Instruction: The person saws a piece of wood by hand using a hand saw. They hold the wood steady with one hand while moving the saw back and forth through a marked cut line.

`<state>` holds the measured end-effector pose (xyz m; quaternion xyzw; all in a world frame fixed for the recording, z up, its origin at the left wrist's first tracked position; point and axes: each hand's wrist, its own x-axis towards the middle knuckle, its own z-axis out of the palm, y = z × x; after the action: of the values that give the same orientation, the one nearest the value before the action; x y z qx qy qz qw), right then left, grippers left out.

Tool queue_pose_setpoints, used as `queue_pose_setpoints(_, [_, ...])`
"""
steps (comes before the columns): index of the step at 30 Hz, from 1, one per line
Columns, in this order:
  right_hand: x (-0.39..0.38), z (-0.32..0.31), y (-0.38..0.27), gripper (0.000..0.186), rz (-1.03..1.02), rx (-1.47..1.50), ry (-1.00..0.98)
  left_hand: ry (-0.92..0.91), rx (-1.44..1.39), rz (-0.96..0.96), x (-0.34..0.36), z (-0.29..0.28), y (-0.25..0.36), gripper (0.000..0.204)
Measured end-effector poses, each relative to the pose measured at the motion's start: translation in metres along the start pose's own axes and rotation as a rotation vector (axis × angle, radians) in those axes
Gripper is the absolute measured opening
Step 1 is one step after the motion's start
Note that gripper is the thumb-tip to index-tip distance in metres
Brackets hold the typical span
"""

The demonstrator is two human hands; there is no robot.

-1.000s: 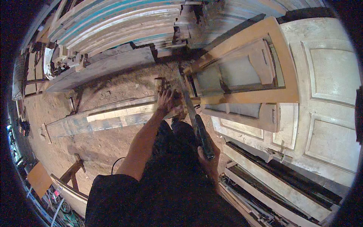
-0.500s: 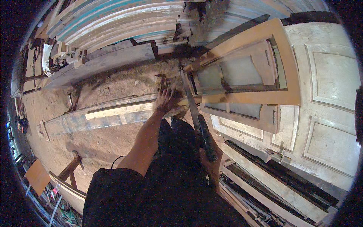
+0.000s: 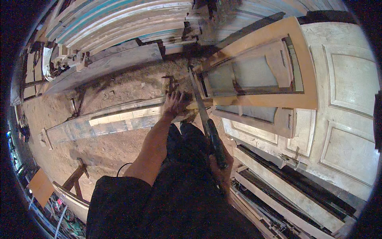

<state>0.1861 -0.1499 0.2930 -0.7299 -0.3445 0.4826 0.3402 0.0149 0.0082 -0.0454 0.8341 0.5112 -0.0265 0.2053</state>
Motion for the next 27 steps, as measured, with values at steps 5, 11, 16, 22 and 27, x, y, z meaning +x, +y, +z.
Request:
queue_pose_setpoints(5, [-0.003,0.002,0.004,0.060,0.012,0.001,0.012,0.116,0.032,0.048,-0.004,-0.007,0.005,0.114])
queue_pose_setpoints(11, [-0.008,0.001,0.003,0.061,0.023,0.013,0.035,-0.021,0.089,0.011,0.002,-0.001,0.003,0.111])
queue_pose_setpoints(16, [-0.004,0.003,-0.015,0.060,0.087,-0.062,-0.022,0.075,0.024,0.019,-0.001,0.005,-0.004,0.100])
queue_pose_setpoints(22, [-0.002,0.000,0.009,0.060,-0.124,-0.143,0.019,-0.045,0.018,-0.046,0.002,0.000,-0.004,0.104])
queue_pose_setpoints(27, [0.006,0.004,0.026,0.055,-0.121,-0.045,0.122,-0.028,0.077,0.033,0.010,0.009,0.007,0.104])
